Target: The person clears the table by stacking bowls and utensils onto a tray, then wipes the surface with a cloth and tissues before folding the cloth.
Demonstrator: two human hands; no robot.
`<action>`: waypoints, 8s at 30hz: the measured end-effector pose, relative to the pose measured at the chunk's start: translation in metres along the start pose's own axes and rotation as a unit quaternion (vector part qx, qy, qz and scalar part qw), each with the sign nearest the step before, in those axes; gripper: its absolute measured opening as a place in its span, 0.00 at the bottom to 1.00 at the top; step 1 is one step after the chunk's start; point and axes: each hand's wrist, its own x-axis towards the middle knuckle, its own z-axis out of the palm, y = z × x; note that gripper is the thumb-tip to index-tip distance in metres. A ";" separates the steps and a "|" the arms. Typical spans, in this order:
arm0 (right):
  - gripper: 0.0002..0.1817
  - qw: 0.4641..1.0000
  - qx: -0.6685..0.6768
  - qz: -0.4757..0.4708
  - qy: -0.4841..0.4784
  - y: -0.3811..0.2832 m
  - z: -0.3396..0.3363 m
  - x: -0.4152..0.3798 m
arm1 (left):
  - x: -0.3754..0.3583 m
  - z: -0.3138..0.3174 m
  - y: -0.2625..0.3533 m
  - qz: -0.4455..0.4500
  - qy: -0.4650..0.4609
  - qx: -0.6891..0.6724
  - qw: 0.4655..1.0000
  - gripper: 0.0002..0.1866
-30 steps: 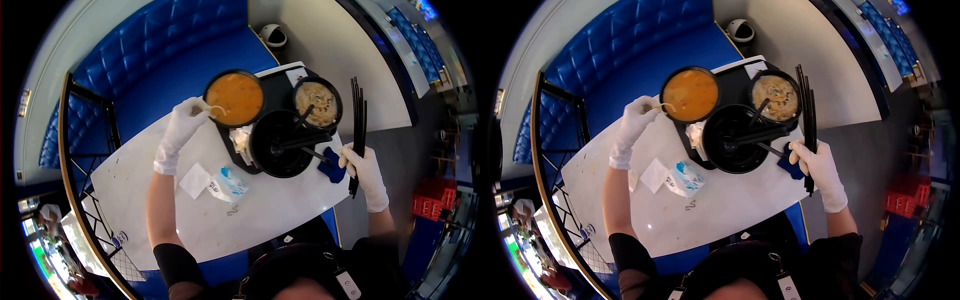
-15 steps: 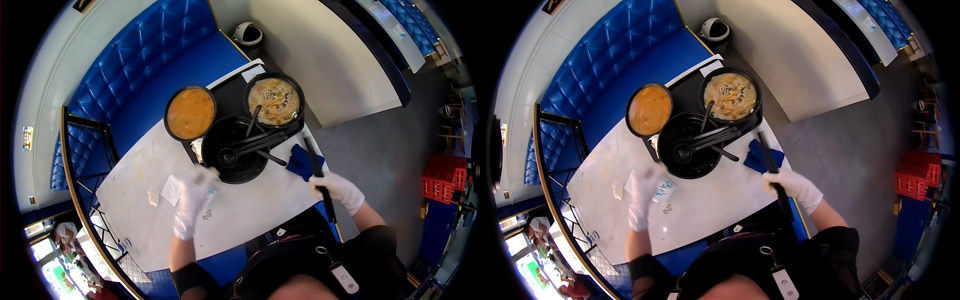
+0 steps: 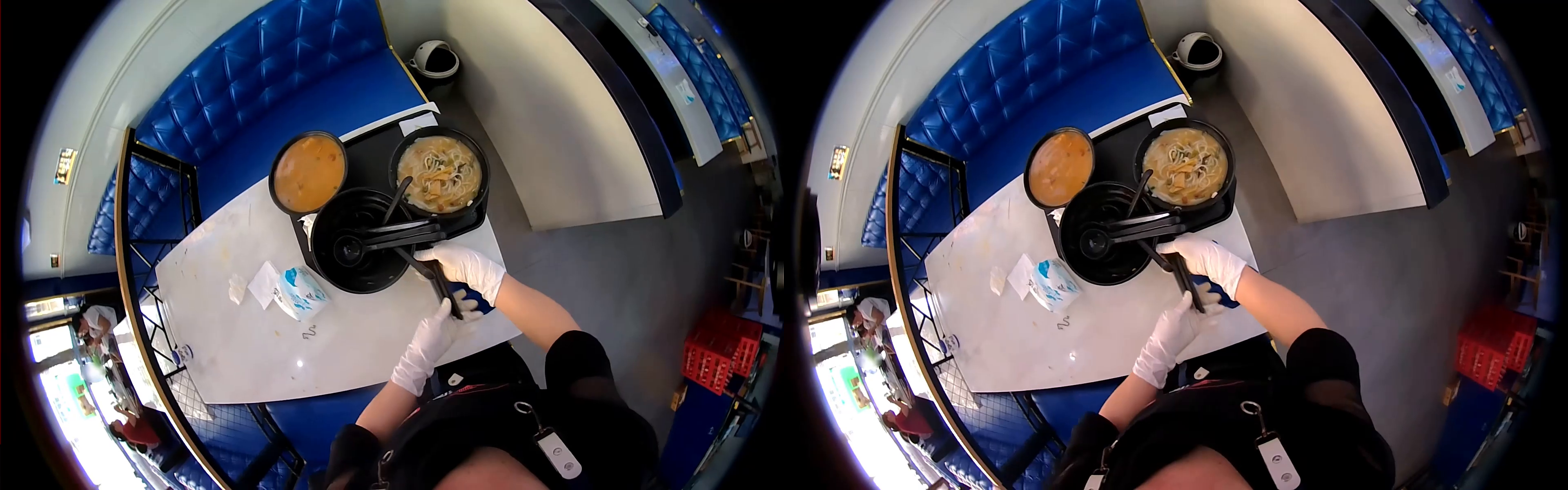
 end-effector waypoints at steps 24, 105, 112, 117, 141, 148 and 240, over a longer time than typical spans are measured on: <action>0.19 0.929 -0.004 -0.350 0.118 -0.050 -0.061 -0.037 | 0.093 -0.041 0.026 0.354 0.259 0.208 0.874 0.17; 0.05 0.510 -0.664 -0.430 -0.337 0.041 0.686 0.556 | -0.443 -0.491 0.267 0.395 0.490 0.259 0.733 0.15; 0.06 0.720 -0.540 -0.155 -0.408 0.040 0.573 0.450 | -0.439 -0.488 0.276 0.383 0.498 0.312 0.713 0.15; 0.06 0.597 -0.691 -0.357 -0.197 -0.015 0.650 0.507 | -0.433 -0.490 0.272 0.386 0.517 0.299 0.703 0.14; 0.10 0.316 -0.843 -0.434 0.039 0.087 0.398 0.249 | -0.428 -0.495 0.264 0.398 0.510 0.250 0.721 0.13; 0.08 0.662 -0.679 -0.253 0.192 0.042 0.391 0.264 | -0.428 -0.500 0.262 0.391 0.512 0.262 0.718 0.13; 0.08 0.802 -0.204 -0.330 0.454 0.197 0.117 0.068 | -0.427 -0.501 0.262 0.370 0.531 0.294 0.703 0.13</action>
